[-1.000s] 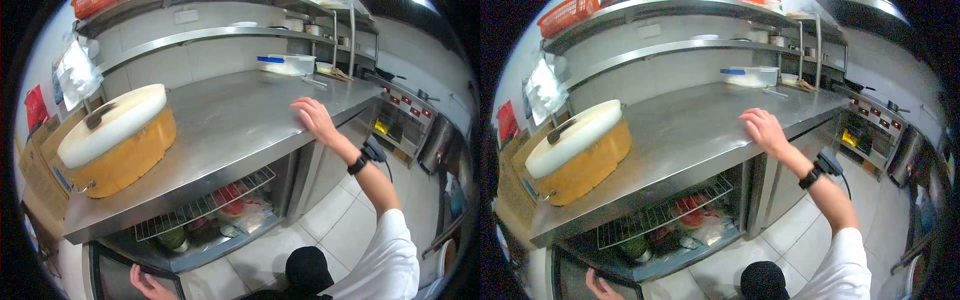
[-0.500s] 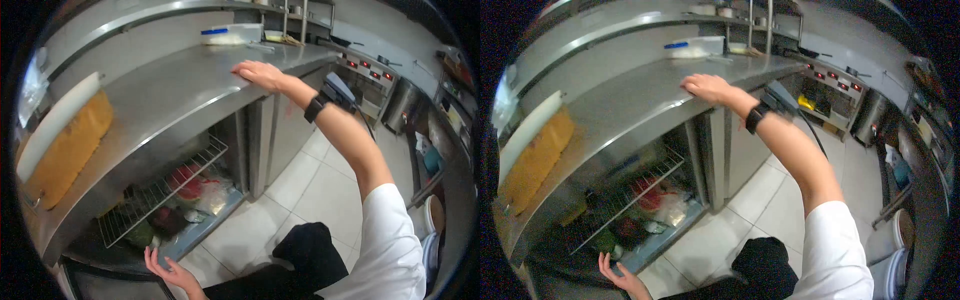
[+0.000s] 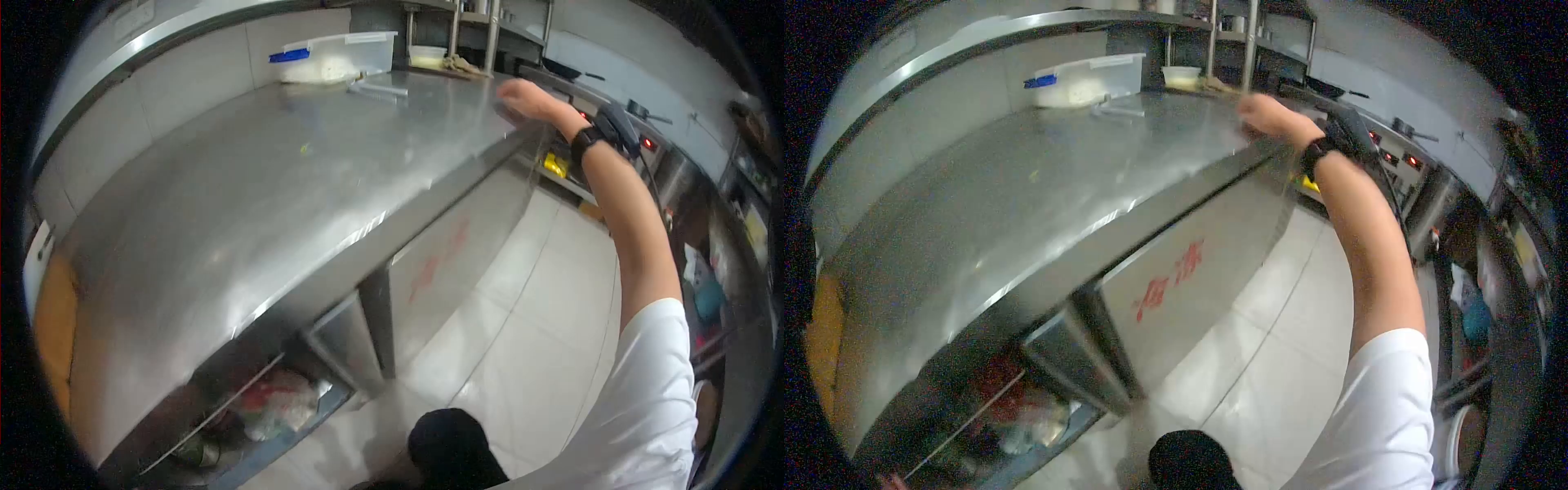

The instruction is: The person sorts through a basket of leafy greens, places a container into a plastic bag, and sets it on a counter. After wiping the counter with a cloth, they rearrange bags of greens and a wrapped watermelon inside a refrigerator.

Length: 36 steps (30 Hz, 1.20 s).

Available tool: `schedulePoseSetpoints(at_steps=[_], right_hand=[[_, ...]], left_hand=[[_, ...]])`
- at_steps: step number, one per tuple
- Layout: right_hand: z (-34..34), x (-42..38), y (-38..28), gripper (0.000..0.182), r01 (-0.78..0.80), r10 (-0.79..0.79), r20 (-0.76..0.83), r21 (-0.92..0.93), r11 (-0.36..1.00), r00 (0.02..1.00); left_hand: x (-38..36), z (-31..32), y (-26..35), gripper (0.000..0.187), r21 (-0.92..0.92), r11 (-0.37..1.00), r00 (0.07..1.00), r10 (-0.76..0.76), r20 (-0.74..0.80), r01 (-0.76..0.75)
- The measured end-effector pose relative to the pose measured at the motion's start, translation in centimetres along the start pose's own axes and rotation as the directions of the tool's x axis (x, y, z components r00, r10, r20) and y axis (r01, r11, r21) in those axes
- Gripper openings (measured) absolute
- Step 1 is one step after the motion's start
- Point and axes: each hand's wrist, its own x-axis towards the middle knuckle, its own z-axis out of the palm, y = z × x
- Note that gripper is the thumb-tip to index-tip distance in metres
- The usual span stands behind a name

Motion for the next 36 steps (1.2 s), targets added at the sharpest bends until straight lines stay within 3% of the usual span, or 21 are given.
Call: schedulePoseSetpoints(at_steps=[2,7,9,12,14,16,19,21,22,24,27,29,31,33,35,36], right_hand=[[0.8,3.6,6.6,0.031,-0.015,0.014,-0.004,-0.040,0.999,1.000],[2.4,11.1,13.4,0.035,-0.050,0.060,0.057,-0.156,0.986,0.997],[3.0,14.9,14.2,0.041,-0.067,0.088,0.150,-0.138,0.988,0.985],[3.9,19.8,14.6,0.046,-0.075,0.097,0.117,-0.181,0.981,0.988],[4.0,20.7,13.4,0.042,-0.242,0.260,0.090,-0.169,0.955,0.961],[2.8,19.4,9.0,0.042,-0.111,0.139,0.152,-0.181,0.977,0.979],[2.8,20.4,9.8,0.057,-0.362,0.389,0.271,-0.146,0.921,0.880],[6.1,24.9,16.0,0.057,-0.311,0.325,0.265,-0.094,0.946,0.908],[6.1,25.0,15.7,0.057,-0.307,0.322,0.263,-0.099,0.947,0.910],[6.3,24.2,14.8,0.060,-0.254,0.334,0.201,-0.340,0.906,0.921],[5.4,23.9,14.2,0.061,-0.300,0.368,0.159,-0.337,0.892,0.916],[6.3,25.9,15.5,0.062,-0.343,0.405,0.246,-0.260,0.903,0.880],[7.9,26.4,16.0,0.059,-0.233,0.291,0.121,-0.355,0.905,0.949],[8.3,26.7,16.3,0.059,-0.267,0.292,0.072,-0.244,0.932,0.954],[7.2,25.6,15.0,0.061,-0.163,0.189,0.226,-0.129,0.978,0.956],[6.8,26.1,14.3,0.062,-0.154,0.224,0.303,-0.239,0.959,0.926]], left_hand=[[2.3,2.5,4.0,0.039,0.036,0.999,0.999,0.007,0.050,-0.008],[5.7,7.0,10.7,0.044,0.098,0.995,0.992,0.021,0.122,-0.033],[5.8,7.9,11.6,0.043,0.324,0.936,0.961,0.045,0.274,-0.136],[5.6,9.3,12.1,0.043,0.386,0.910,0.982,0.090,0.166,-0.149],[5.3,10.6,11.6,0.042,0.323,0.931,0.985,0.165,0.049,-0.172],[5.2,11.1,11.4,0.043,0.354,0.920,0.986,0.163,0.042,-0.167],[5.1,10.9,11.4,0.044,0.389,0.892,0.973,0.218,0.078,-0.231],[5.2,11.1,11.3,0.045,0.360,0.902,0.971,0.228,0.073,-0.239],[5.1,11.3,11.2,0.045,0.361,0.903,0.973,0.221,0.071,-0.232],[4.8,11.6,11.1,0.046,0.363,0.907,0.975,0.221,0.016,-0.211],[5.0,11.9,10.8,0.045,0.317,0.917,0.965,0.263,-0.023,-0.242],[5.1,12.0,10.7,0.045,0.310,0.917,0.961,0.273,-0.036,-0.249],[5.3,12.0,11.0,0.045,0.301,0.918,0.959,0.281,-0.041,-0.256],[5.4,12.1,11.3,0.045,0.294,0.929,0.969,0.246,-0.036,-0.225],[5.2,12.4,10.8,0.045,0.288,0.931,0.965,0.253,-0.064,-0.225],[5.0,12.5,10.4,0.045,0.271,0.935,0.960,0.264,-0.098,-0.230]])
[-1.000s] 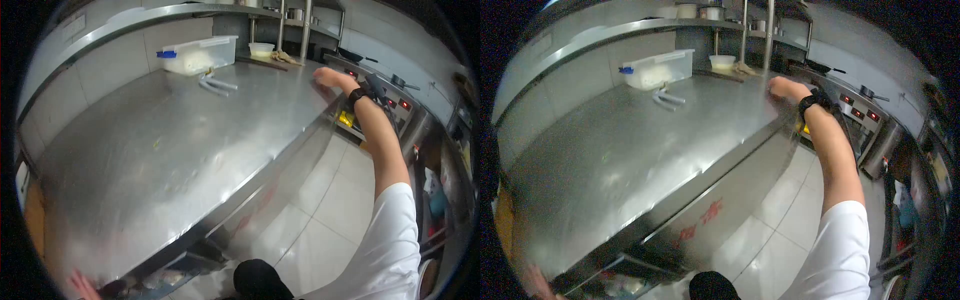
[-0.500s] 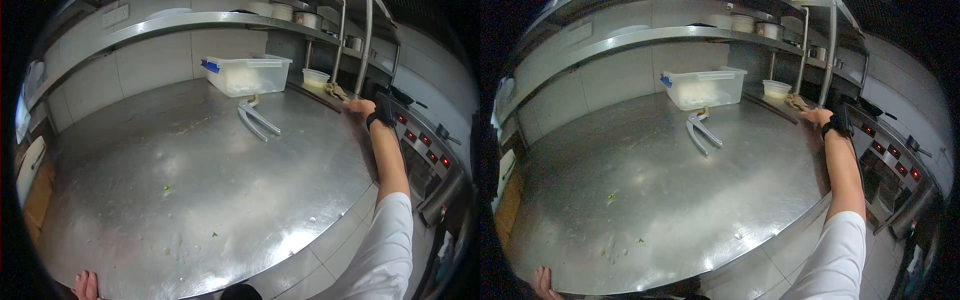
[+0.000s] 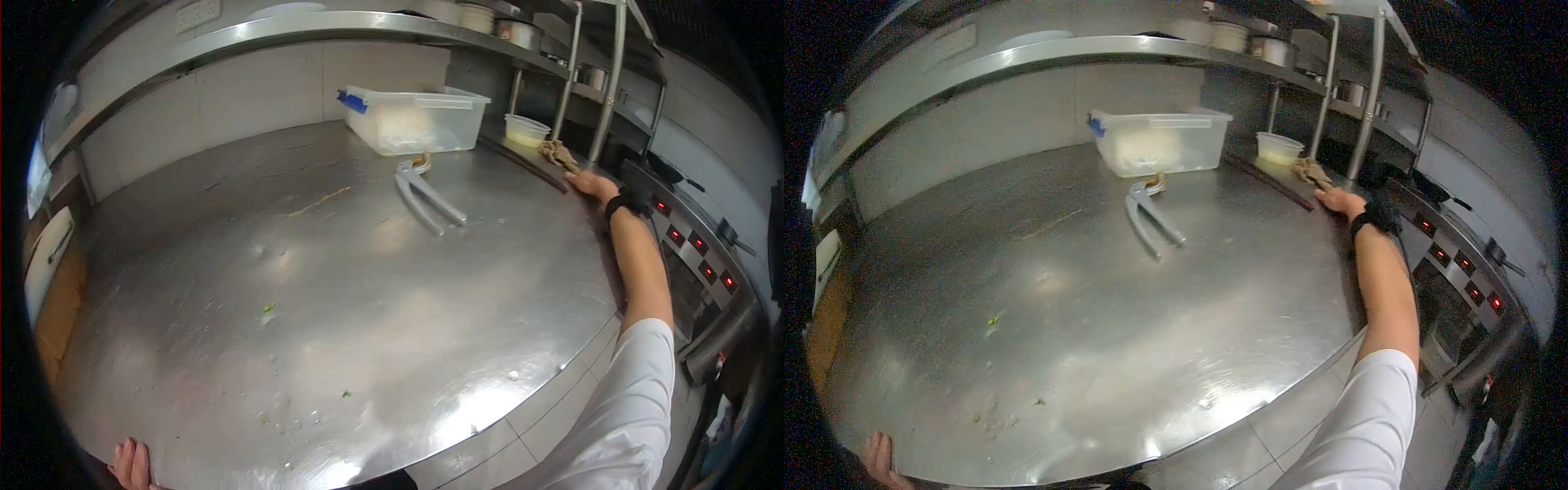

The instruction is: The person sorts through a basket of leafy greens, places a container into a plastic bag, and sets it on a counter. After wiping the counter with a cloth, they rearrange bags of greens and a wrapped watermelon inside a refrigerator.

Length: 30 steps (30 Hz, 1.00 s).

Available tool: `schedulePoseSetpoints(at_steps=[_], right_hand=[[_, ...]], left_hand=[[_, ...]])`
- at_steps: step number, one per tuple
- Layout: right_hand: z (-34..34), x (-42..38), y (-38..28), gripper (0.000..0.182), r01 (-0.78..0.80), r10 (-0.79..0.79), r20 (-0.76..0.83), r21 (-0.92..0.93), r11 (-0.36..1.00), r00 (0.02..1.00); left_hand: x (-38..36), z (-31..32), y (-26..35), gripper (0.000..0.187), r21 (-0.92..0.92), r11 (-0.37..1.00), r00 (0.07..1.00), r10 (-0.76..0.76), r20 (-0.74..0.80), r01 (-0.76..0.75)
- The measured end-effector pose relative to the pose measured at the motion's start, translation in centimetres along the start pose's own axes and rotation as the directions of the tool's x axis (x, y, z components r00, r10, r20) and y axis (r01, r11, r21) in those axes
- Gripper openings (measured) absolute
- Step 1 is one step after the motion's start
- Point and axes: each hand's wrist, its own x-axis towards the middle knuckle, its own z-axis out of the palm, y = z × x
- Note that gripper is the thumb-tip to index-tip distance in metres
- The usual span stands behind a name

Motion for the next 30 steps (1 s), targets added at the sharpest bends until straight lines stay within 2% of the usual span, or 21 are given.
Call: schedulePoseSetpoints(at_steps=[1,2,3,4,5,6,7,9,10,11,13,14,15,17,19,20,23,25,27,29,30], right_hand=[[-0.5,-1.0,0.4,0.063,0.088,-0.087,0.020,-0.059,0.994,0.996],[4.1,9.1,7.8,0.046,0.125,-0.155,-0.214,-0.146,0.981,0.964],[5.7,15.0,13.1,0.038,0.242,-0.342,-0.262,-0.350,0.905,0.902],[2.9,10.1,10.0,0.038,0.289,-0.532,0.130,-0.930,0.226,0.837],[2.1,8.2,9.8,0.040,0.287,-0.506,0.049,-0.869,0.404,0.861],[-0.1,1.3,5.4,0.034,0.321,-0.337,0.014,-0.346,0.882,0.941],[-2.9,-7.3,-0.3,0.028,0.153,-0.155,-0.022,0.342,0.927,0.988],[-4.5,-15.5,-4.2,0.030,0.317,-0.447,0.025,0.669,0.672,0.894],[-4.0,-16.7,-4.9,0.045,0.407,-0.573,-0.025,0.730,0.549,0.819],[-3.1,-16.8,-4.8,0.045,0.412,-0.579,-0.031,0.734,0.540,0.815],[-0.3,-15.7,-3.9,0.049,0.643,-0.511,-0.416,0.293,0.707,0.752],[1.0,-15.7,-3.6,0.047,0.403,-0.376,-0.289,0.038,0.915,0.881],[0.0,-20.8,-7.0,0.038,0.408,-0.329,-0.364,0.167,0.897,0.871],[-1.4,-25.8,-10.9,0.031,0.461,-0.411,-0.263,0.170,0.871,0.873],[-1.5,-31.5,-15.9,0.026,0.854,-0.730,-0.445,0.233,0.465,0.518],[-1.7,-34.7,-18.6,0.023,0.884,-0.799,-0.400,0.325,0.335,0.449],[-1.9,-40.3,-26.8,0.025,0.957,-0.934,-0.354,0.254,-0.139,-0.042],[-2.4,-40.9,-32.4,0.031,0.924,-0.954,-0.239,0.292,-0.247,-0.180],[-2.1,-37.0,-37.2,0.031,0.930,-0.946,-0.297,0.295,-0.220,-0.129],[-2.5,-29.3,-39.3,0.033,0.996,-0.961,-0.276,0.080,-0.038,-0.014],[-2.3,-24.8,-39.4,0.033,0.992,-0.963,-0.244,-0.028,0.122,0.112]], left_hand=[[-0.3,0.0,-0.1,0.045,-0.011,1.000,1.000,-0.029,-0.003,0.029],[-0.7,0.0,-0.2,0.046,-0.023,0.998,0.998,-0.065,-0.009,0.065],[-1.6,-0.5,-1.1,0.046,-0.013,0.997,0.997,-0.073,-0.004,0.072],[-2.9,-1.2,-2.5,0.040,-0.001,0.997,0.991,-0.080,0.105,0.080],[-3.7,-1.8,-3.4,0.037,0.007,0.996,0.974,-0.083,0.211,0.083],[-3.5,-2.0,-3.2,0.037,0.013,0.996,0.971,-0.087,0.223,0.086],[-3.2,-2.1,-2.9,0.037,-0.005,0.993,0.966,-0.114,0.232,0.119],[-2.5,-2.5,-2.3,0.038,-0.005,0.989,0.956,-0.140,0.258,0.146],[-2.4,-2.3,-2.0,0.041,-0.015,0.982,0.953,-0.180,0.242,0.190],[-2.2,-2.2,-1.8,0.044,-0.030,0.972,0.951,-0.219,0.218,0.231],[-1.8,-2.6,-1.3,0.043,-0.013,0.968,0.939,-0.240,0.246,0.251],[-1.7,-2.8,-1.1,0.042,-0.001,0.961,0.924,-0.266,0.276,0.277],[-1.5,-3.0,-1.2,0.042,0.008,0.961,0.925,-0.268,0.270,0.276],[-1.5,-3.0,-1.2,0.040,-0.044,0.957,0.917,-0.259,0.304,0.285],[-1.5,-3.2,-1.2,0.039,-0.039,0.957,0.913,-0.263,0.312,0.289],[-1.3,-3.2,-1.1,0.039,-0.043,0.954,0.910,-0.268,0.315,0.296],[-1.2,-3.7,-1.0,0.035,-0.042,0.952,0.900,-0.272,0.340,0.303],[-1.2,-4.2,-1.4,0.032,-0.060,0.964,0.899,-0.217,0.380,0.258],[-1.8,-5.4,-2.1,0.028,-0.109,0.963,0.892,-0.182,0.413,0.247],[-4.6,-6.0,-3.1,0.030,-0.321,0.911,0.949,-0.179,0.261,0.260],[-6.5,-6.9,-3.9,0.030,-0.294,0.917,0.945,-0.193,0.264,0.270]])
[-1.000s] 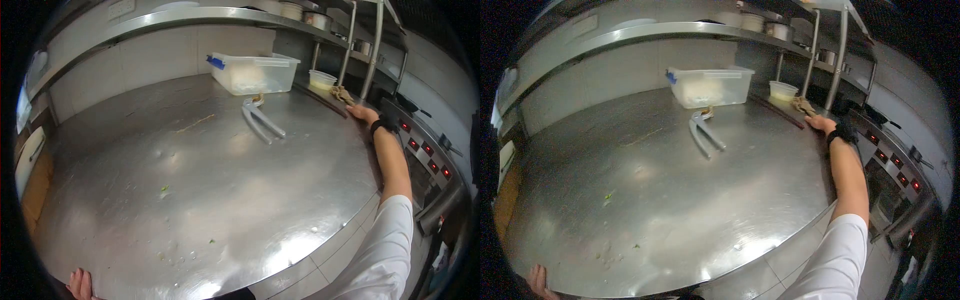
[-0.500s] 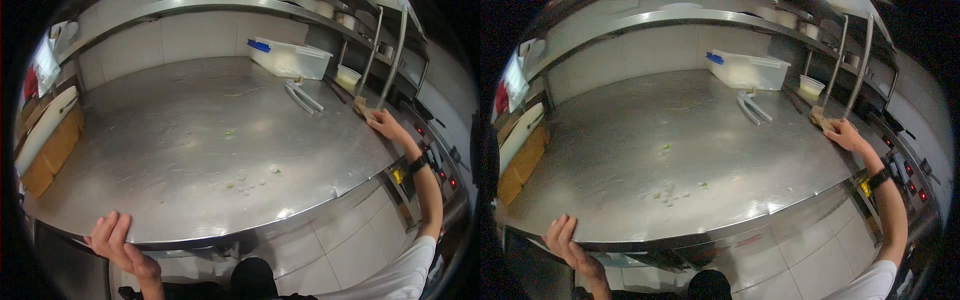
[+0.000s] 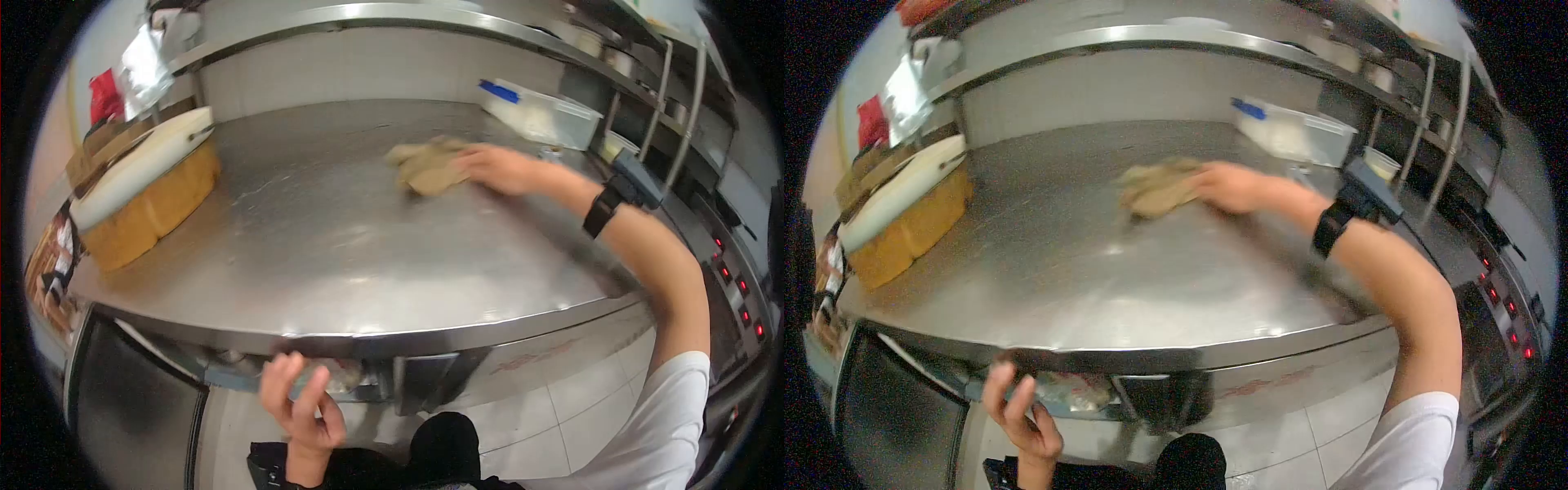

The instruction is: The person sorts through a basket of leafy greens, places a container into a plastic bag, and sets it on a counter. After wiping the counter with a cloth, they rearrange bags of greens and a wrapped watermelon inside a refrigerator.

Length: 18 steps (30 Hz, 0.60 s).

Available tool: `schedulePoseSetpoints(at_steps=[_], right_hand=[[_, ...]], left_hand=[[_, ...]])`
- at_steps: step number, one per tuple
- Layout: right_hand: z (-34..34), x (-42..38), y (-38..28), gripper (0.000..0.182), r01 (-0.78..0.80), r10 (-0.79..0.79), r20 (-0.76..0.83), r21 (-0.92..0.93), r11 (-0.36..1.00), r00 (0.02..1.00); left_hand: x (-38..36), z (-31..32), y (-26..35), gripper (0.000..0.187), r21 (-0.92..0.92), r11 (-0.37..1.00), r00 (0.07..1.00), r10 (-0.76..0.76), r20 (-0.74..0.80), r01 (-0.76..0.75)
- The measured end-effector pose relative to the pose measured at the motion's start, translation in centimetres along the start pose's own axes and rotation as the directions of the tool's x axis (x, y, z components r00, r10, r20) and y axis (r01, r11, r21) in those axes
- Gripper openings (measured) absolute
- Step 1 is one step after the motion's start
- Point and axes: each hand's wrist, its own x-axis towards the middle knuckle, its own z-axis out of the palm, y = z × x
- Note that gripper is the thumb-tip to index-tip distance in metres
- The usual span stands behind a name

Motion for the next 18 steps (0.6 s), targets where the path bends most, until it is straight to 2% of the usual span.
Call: schedulePoseSetpoints(at_steps=[1,2,3,4,5,6,7,9,11,12,14,15,17,18], right_hand=[[-1.1,-0.2,1.1,0.034,-0.296,0.295,0.081,-0.003,0.955,0.952],[-1.6,-0.5,2.2,0.038,-0.429,0.426,0.084,0.028,0.903,0.901],[-1.8,-0.2,2.9,0.041,-0.592,0.599,0.087,-0.093,0.801,0.796],[-1.1,-0.3,4.9,0.044,-0.598,0.598,0.015,-0.024,0.801,0.801],[-1.2,0.5,3.7,0.048,-0.579,0.579,0.006,-0.050,0.814,0.815],[-1.3,0.9,2.1,0.047,-0.624,0.621,-0.067,-0.115,0.773,0.781],[-0.5,1.6,2.1,0.044,-0.543,0.550,-0.034,0.121,0.831,0.834],[-0.8,4.4,-3.4,0.040,-0.517,0.533,0.026,0.287,0.806,0.846],[0.0,7.1,-7.0,0.038,-0.308,0.324,-0.042,0.216,0.927,0.945],[-0.3,8.2,-11.1,0.038,-0.311,0.325,-0.025,0.229,0.923,0.946],[-1.4,8.0,-18.1,0.038,-0.404,0.394,0.089,0.154,0.902,0.915],[-1.5,7.5,-19.4,0.038,-0.418,0.408,0.090,0.146,0.897,0.908],[-2.4,6.0,-21.9,0.037,-0.165,0.163,0.028,0.127,0.978,0.986],[-1.8,4.8,-23.7,0.034,-0.155,0.169,-0.159,0.093,0.983,0.973]], left_hand=[[-2.1,-0.8,-1.1,0.030,-0.056,0.998,0.999,0.011,0.033,-0.009],[-3.8,-1.5,-2.4,0.030,-0.109,0.994,0.998,0.018,0.066,-0.011],[-5.1,-1.8,-3.8,0.030,-0.073,0.997,0.997,-0.011,0.073,0.017],[-6.5,-2.0,-5.1,0.031,-0.103,0.988,0.980,-0.097,0.175,0.116],[-8.1,-2.2,-6.5,0.033,-0.121,0.967,0.945,-0.184,0.269,0.223],[-9.6,-2.3,-8.0,0.033,-0.145,0.943,0.915,-0.241,0.324,0.300],[-11.4,-2.8,-9.5,0.033,-0.152,0.909,0.869,-0.306,0.389,0.388],[-15.0,-3.1,-12.4,0.033,-0.170,0.820,0.775,-0.419,0.473,0.547],[-19.1,-3.4,-15.2,0.032,-0.230,0.702,0.697,-0.499,0.515,0.673],[-20.9,-3.9,-16.5,0.032,-0.214,0.697,0.682,-0.508,0.526,0.685],[-24.0,-4.2,-17.4,0.025,-0.147,0.465,0.432,-0.599,0.674,0.873],[-25.6,-4.3,-18.3,0.025,-0.154,0.462,0.432,-0.588,0.684,0.873],[-27.7,-5.0,-19.4,0.021,-0.238,0.188,0.303,-0.578,0.758,0.953],[-27.5,-5.5,-19.9,0.021,-0.246,0.176,0.303,-0.569,0.765,0.953]])
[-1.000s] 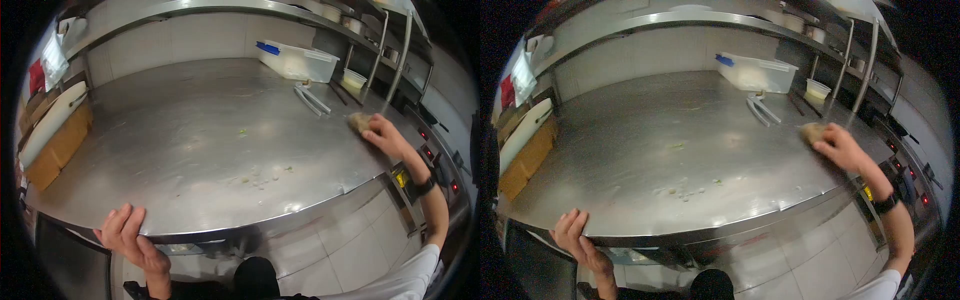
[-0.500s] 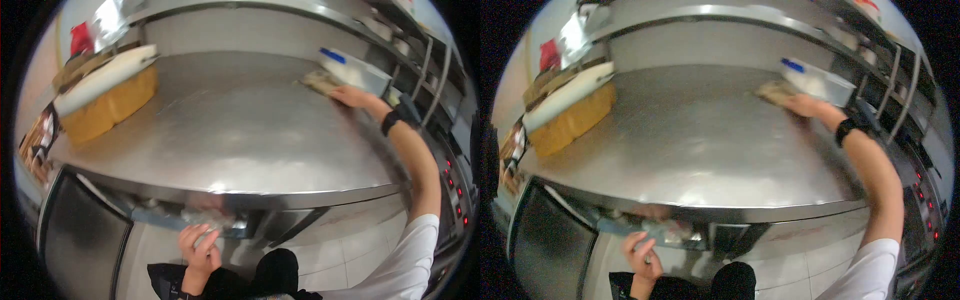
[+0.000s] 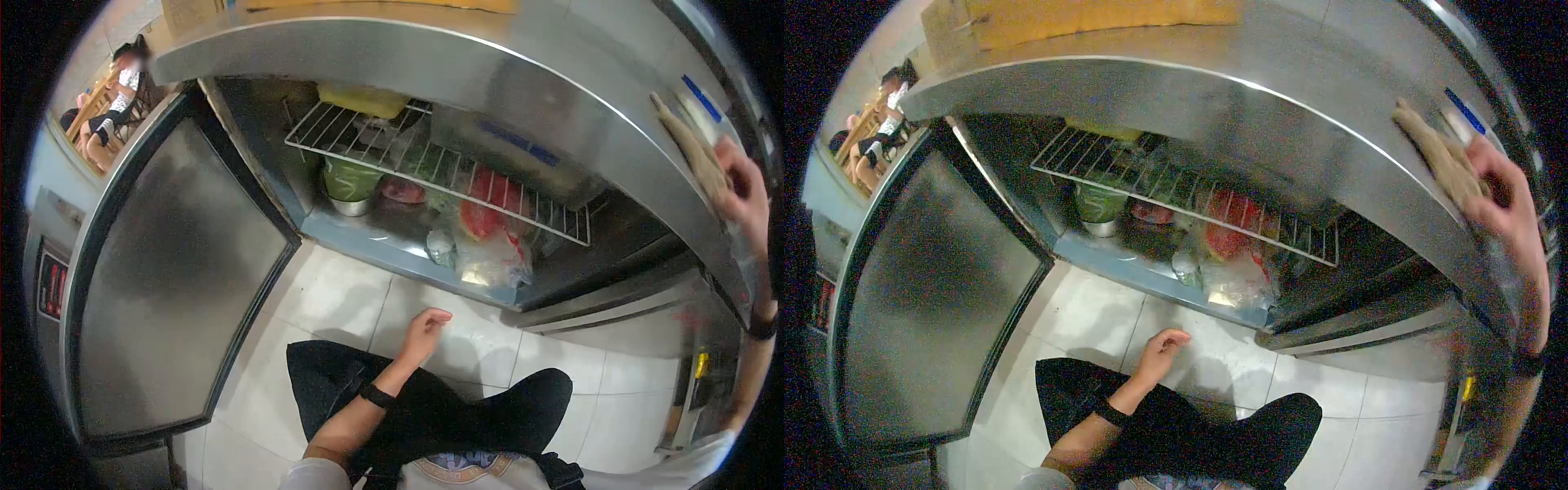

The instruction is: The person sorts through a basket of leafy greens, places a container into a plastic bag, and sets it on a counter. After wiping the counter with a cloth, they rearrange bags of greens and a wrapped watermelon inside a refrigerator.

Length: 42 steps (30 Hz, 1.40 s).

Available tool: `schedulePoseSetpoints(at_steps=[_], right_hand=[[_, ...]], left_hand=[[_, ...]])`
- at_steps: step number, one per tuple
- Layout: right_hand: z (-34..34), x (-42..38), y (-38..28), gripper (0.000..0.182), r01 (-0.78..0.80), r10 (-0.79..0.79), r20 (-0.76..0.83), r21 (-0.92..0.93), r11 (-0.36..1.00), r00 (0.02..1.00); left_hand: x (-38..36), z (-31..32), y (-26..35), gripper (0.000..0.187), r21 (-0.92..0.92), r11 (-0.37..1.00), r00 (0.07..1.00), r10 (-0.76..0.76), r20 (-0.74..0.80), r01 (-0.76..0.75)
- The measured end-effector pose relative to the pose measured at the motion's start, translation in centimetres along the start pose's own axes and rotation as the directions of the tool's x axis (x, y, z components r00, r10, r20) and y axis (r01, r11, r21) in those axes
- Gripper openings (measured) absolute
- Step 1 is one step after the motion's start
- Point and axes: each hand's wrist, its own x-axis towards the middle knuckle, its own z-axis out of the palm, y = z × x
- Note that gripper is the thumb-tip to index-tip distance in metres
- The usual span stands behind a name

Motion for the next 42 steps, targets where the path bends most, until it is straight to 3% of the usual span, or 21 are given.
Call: schedulePoseSetpoints(at_steps=[1,2,5,7,10,12,14,17,20,21,24,25,26,29,30,31,33,37,39,41,42], right_hand=[[1.0,-1.9,-1.8,0.031,0.017,-0.024,-0.186,-0.036,0.999,0.982],[2.0,-2.9,-4.0,0.025,-0.005,-0.002,-0.185,-0.035,0.999,0.983],[6.4,-2.2,-14.7,0.017,0.099,-0.136,-0.275,-0.142,0.985,0.952],[8.5,-1.2,-18.8,0.022,0.275,-0.307,-0.150,-0.201,0.940,0.940],[16.0,1.7,-23.4,0.026,0.300,-0.293,-0.111,0.058,0.952,0.950],[23.3,4.0,-24.8,0.025,0.261,-0.305,0.033,0.434,0.862,0.952],[31.4,7.3,-25.6,0.020,0.289,-0.387,0.074,0.540,0.791,0.919],[44.7,12.1,-25.9,0.019,0.374,-0.411,-0.018,0.450,0.811,0.912],[56.3,14.5,-24.5,0.027,0.422,-0.455,0.016,0.345,0.838,0.890],[58.7,14.2,-24.1,0.029,0.378,-0.428,0.139,0.282,0.882,0.893],[61.8,13.5,-21.1,0.035,0.201,-0.320,0.388,0.318,0.926,0.864],[61.7,13.6,-19.6,0.038,0.063,-0.270,0.492,0.398,0.915,0.828],[62.7,13.4,-16.9,0.039,-0.054,-0.277,0.575,0.491,0.869,0.770],[61.5,11.4,-11.1,0.043,0.170,-0.235,0.443,0.181,0.969,0.865],[59.1,12.1,-11.6,0.046,-0.050,-0.041,0.603,0.133,0.990,0.797],[60.2,12.0,-10.6,0.046,-0.058,-0.032,0.617,0.124,0.991,0.786],[61.2,11.6,-9.6,0.037,0.030,0.085,0.564,-0.191,0.981,0.821],[60.0,13.8,-12.4,0.027,-0.077,0.073,0.499,-0.012,0.997,0.863],[60.8,13.7,-13.0,0.021,0.024,-0.119,0.282,0.320,0.947,0.952],[63.7,13.8,-15.4,0.021,0.145,-0.144,0.214,0.009,0.989,0.966],[64.9,13.2,-15.9,0.021,0.276,-0.277,0.188,0.032,0.961,0.942]], left_hand=[[-0.1,-0.8,0.1,0.019,-0.193,0.969,0.988,-0.153,0.007,0.152],[-0.4,-1.6,0.2,0.017,-0.373,0.878,0.951,-0.305,0.043,0.299],[-1.2,-3.4,1.1,0.019,-0.518,0.776,0.911,-0.412,0.016,0.360],[-2.0,-4.5,1.4,0.018,-0.562,0.750,0.916,-0.400,0.034,0.349],[-3.4,-6.1,1.4,0.017,-0.613,0.719,0.923,-0.381,0.045,0.327],[-4.1,-6.5,0.5,0.015,-0.638,0.710,0.929,-0.368,0.024,0.298],[-4.3,-6.7,0.1,0.014,-0.639,0.711,0.922,-0.386,-0.006,0.294],[-4.2,-5.7,-1.2,0.012,-0.682,0.704,0.933,-0.349,-0.088,0.199],[-4.2,-4.8,-2.1,0.012,-0.436,0.896,0.981,-0.152,-0.119,0.086],[-4.7,-4.8,-2.5,0.012,-0.445,0.890,0.980,-0.166,-0.112,0.100],[-7.1,-5.8,-4.9,0.011,0.102,0.995,1.000,0.006,0.022,-0.008],[-8.0,-5.4,-5.8,0.011,0.077,0.997,0.999,-0.018,0.027,0.016],[-8.8,-5.3,-5.7,0.014,0.233,0.972,0.991,-0.058,0.123,0.028],[-9.6,-5.8,-6.1,0.023,0.456,0.890,0.925,-0.163,0.344,-0.012],[-9.5,-5.7,-6.2,0.025,0.524,0.852,0.865,-0.257,0.431,-0.008],[-9.5,-5.9,-6.5,0.027,0.582,0.813,0.783,-0.359,0.508,-0.005],[-10.2,-7.1,-7.4,0.026,0.557,0.830,0.792,-0.352,0.499,0.017],[-9.5,-6.4,-7.3,0.024,0.621,0.783,0.841,-0.355,0.409,0.029],[-8.9,-6.2,-6.8,0.024,0.620,0.783,0.820,-0.381,0.428,0.040],[-7.9,-6.3,-5.4,0.024,0.624,0.780,0.800,-0.401,0.446,0.043],[-7.1,-6.6,-4.5,0.024,0.606,0.793,0.742,-0.444,0.503,0.063]])
